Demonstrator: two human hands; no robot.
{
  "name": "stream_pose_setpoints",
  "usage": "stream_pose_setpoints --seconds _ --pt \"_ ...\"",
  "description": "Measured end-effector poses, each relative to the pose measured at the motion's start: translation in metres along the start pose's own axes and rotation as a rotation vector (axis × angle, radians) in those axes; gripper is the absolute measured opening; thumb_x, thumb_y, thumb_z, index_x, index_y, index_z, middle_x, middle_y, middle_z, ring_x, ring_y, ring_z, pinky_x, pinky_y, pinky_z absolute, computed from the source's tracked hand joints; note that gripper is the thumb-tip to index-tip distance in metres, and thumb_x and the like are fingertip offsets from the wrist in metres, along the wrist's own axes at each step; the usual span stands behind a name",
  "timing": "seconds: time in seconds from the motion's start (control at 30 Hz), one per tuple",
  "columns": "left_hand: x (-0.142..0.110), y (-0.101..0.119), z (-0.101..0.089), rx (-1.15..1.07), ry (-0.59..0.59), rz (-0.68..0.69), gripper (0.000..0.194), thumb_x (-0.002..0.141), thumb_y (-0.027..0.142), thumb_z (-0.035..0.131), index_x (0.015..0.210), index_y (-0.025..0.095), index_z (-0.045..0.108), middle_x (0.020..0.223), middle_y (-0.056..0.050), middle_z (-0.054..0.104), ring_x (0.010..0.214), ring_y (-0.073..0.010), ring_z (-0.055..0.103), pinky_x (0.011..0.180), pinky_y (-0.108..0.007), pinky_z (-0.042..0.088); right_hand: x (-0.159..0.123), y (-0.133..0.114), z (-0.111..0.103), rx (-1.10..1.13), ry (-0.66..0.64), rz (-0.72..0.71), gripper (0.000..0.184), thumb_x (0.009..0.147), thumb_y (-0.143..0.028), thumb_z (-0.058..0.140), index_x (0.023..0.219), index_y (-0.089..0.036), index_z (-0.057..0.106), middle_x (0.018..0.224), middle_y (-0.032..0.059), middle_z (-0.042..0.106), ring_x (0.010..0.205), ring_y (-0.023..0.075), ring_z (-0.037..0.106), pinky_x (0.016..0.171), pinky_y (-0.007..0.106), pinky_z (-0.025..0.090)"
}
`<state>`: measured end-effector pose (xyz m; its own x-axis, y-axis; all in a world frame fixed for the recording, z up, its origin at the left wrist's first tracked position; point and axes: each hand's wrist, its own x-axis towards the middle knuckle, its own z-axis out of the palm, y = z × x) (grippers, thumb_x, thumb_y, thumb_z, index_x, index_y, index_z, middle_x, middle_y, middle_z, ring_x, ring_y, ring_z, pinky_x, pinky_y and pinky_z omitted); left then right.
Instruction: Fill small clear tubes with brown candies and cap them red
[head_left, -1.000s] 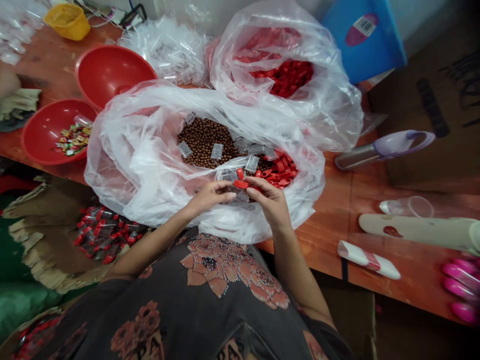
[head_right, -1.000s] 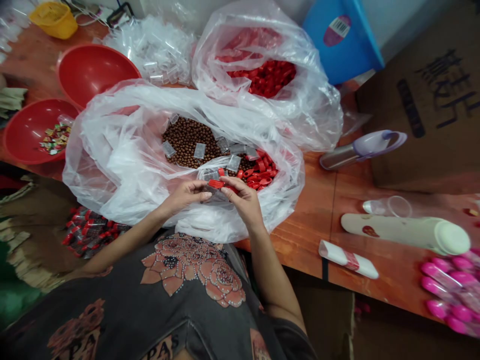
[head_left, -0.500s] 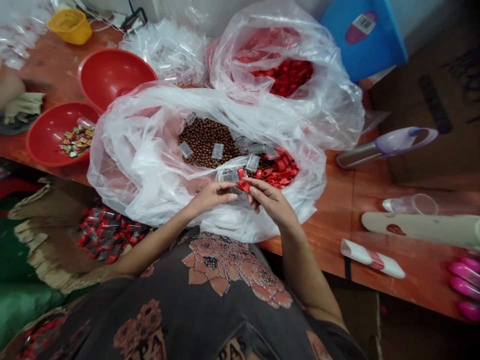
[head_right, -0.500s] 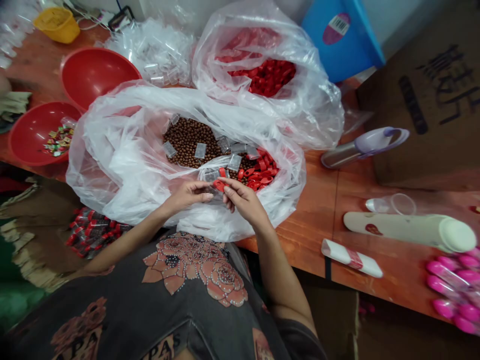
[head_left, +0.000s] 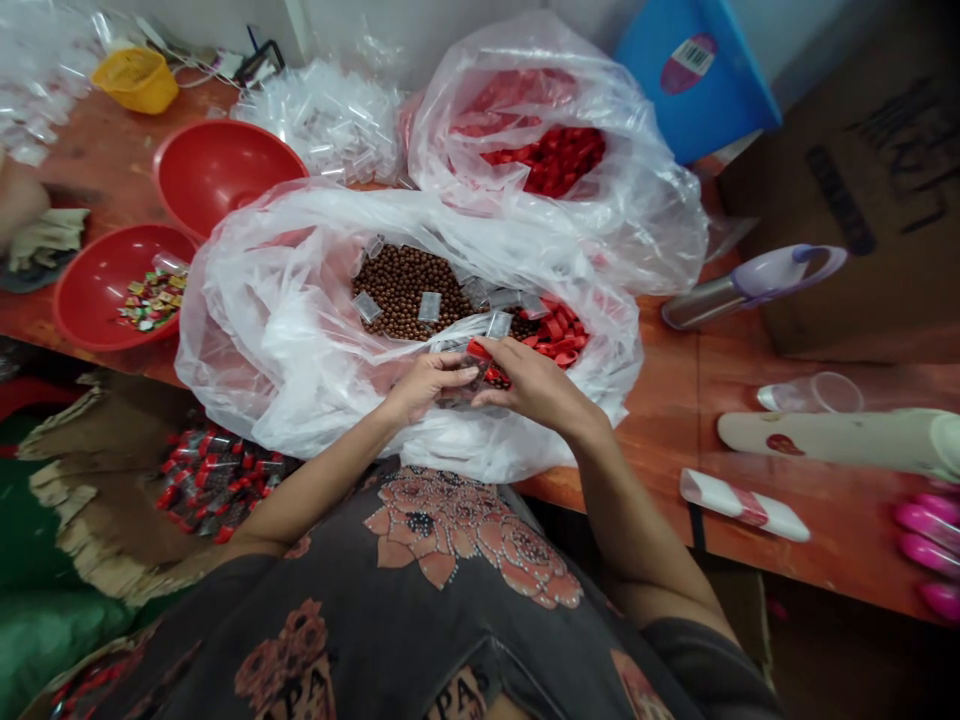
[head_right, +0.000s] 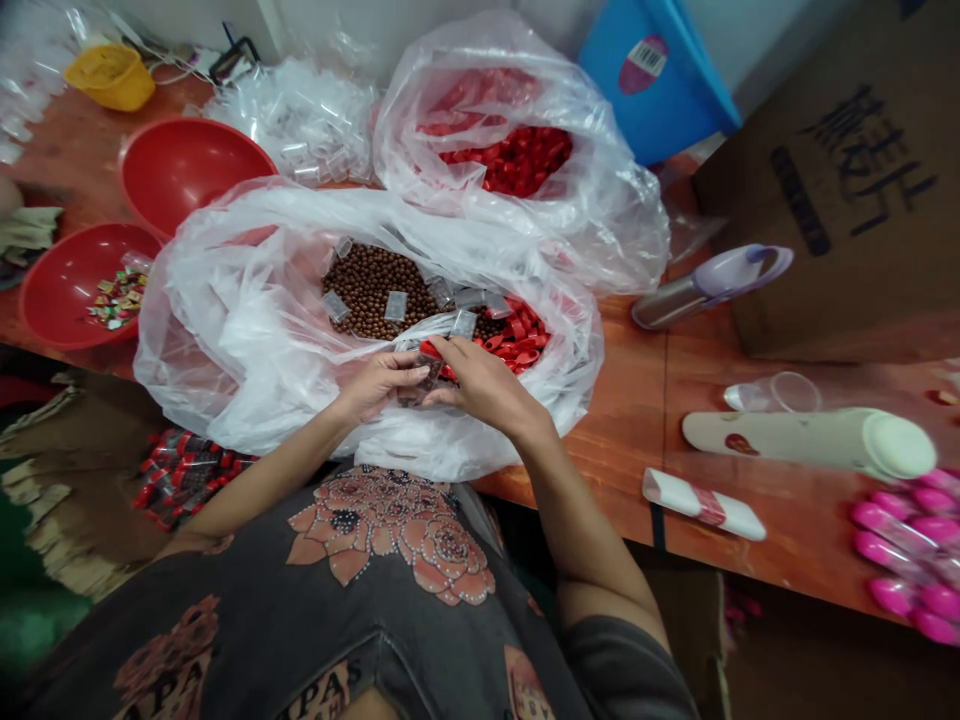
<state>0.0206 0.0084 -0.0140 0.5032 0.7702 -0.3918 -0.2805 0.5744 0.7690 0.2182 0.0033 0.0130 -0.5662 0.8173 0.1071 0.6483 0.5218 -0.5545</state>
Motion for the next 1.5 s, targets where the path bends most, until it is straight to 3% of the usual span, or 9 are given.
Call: stream_pose_setpoints --seconds 0.23,0.4,0.53,0.77,0.97,1.13,1.2,1.33,1.5 --pt "0.0 0.005 0.001 -0.003 -0.01 0.04 0.027 0.075 0.029 0.077 0.098 0.014 0.075 0.095 -0.009 0.074 0.081 -0.016 0.067 0.07 -0.028 0.054 0.006 0.007 0.007 -0.127 0.13 -0.112 0.063 0.082 -0.047 0.069 0.133 -0.02 0.044 0.109 0.0131 0.062 0.098 0.0287 0.06 0.084 0.043 0.052" --pt "0.002 0.007 0.001 -0.045 0.066 -0.061 0.056 0.085 0.064 0.056 0.093 0.012 0.072 0.081 -0.013 0.073 0.076 -0.0197 0.069 0.063 -0.028 0.053 0.006 0.008 0.011 -0.178 0.21 -0.167 0.06 0.082 -0.051 0.067 0.129 -0.018 0.047 0.106 0.0135 0.063 0.096 0.0283 0.061 0.08 0.042 0.053" --pt "0.005 0.004 0.014 -0.08 0.077 -0.08 0.069 0.084 0.076 0.042 0.093 0.014 0.068 0.071 -0.01 0.069 0.068 -0.0198 0.067 0.054 -0.026 0.049 0.008 0.003 0.016 -0.211 0.228 -0.203 0.06 0.082 -0.053 0.065 0.128 -0.018 0.049 0.104 0.0134 0.062 0.093 0.0278 0.06 0.079 0.042 0.053" --pt "0.008 -0.002 0.03 -0.165 0.213 0.038 0.057 0.087 0.07 0.044 0.086 0.015 0.062 0.056 -0.003 0.059 0.054 -0.0153 0.06 0.049 -0.023 0.044 0.013 -0.004 0.025 -0.132 0.271 -0.196 0.062 0.08 -0.046 0.068 0.131 -0.017 0.048 0.112 0.0151 0.061 0.103 0.0304 0.059 0.089 0.047 0.052" --pt "0.006 -0.003 0.023 -0.185 0.123 0.055 0.049 0.091 0.059 0.041 0.096 0.016 0.062 0.054 0.0 0.056 0.048 -0.0138 0.055 0.045 -0.022 0.04 0.013 -0.006 0.026 -0.081 0.19 -0.164 0.06 0.081 -0.047 0.066 0.131 -0.018 0.052 0.116 0.0169 0.063 0.108 0.0333 0.059 0.093 0.051 0.05" --pt "-0.001 0.013 0.017 -0.161 0.103 0.082 0.046 0.093 0.057 0.043 0.11 0.016 0.058 0.059 0.0 0.06 0.053 -0.014 0.059 0.052 -0.023 0.046 0.013 0.006 0.021 0.078 0.153 -0.101 0.083 0.081 -0.055 0.068 0.149 -0.023 0.032 0.134 0.0158 0.054 0.118 0.0319 0.056 0.096 0.048 0.049" --pt "-0.005 0.024 0.011 -0.168 0.112 0.147 0.045 0.093 0.056 0.044 0.115 0.017 0.055 0.062 0.001 0.061 0.055 -0.014 0.061 0.055 -0.024 0.049 0.015 0.016 0.022 0.191 0.22 -0.012 0.073 0.088 -0.053 0.059 0.149 -0.023 0.031 0.134 0.0148 0.055 0.115 0.0283 0.058 0.094 0.045 0.051" --pt "-0.007 0.045 -0.007 -0.179 0.169 0.188 0.047 0.093 0.06 0.044 0.114 0.019 0.055 0.069 -0.001 0.064 0.055 -0.0136 0.061 0.049 -0.023 0.048 0.031 0.037 0.027 0.17 0.359 0.104 0.035 0.1 -0.033 0.039 0.122 -0.019 0.062 0.112 0.0114 0.067 0.105 0.0244 0.062 0.092 0.041 0.05" --pt "-0.005 0.058 -0.018 -0.225 0.176 0.217 0.052 0.092 0.065 0.041 0.11 0.019 0.058 0.073 -0.002 0.065 0.053 -0.0126 0.06 0.043 -0.021 0.043 0.076 0.044 0.031 -0.153 0.208 0.019 0.033 0.093 -0.013 0.042 0.113 -0.015 0.069 0.111 0.0135 0.071 0.099 0.025 0.062 0.091 0.04 0.047"
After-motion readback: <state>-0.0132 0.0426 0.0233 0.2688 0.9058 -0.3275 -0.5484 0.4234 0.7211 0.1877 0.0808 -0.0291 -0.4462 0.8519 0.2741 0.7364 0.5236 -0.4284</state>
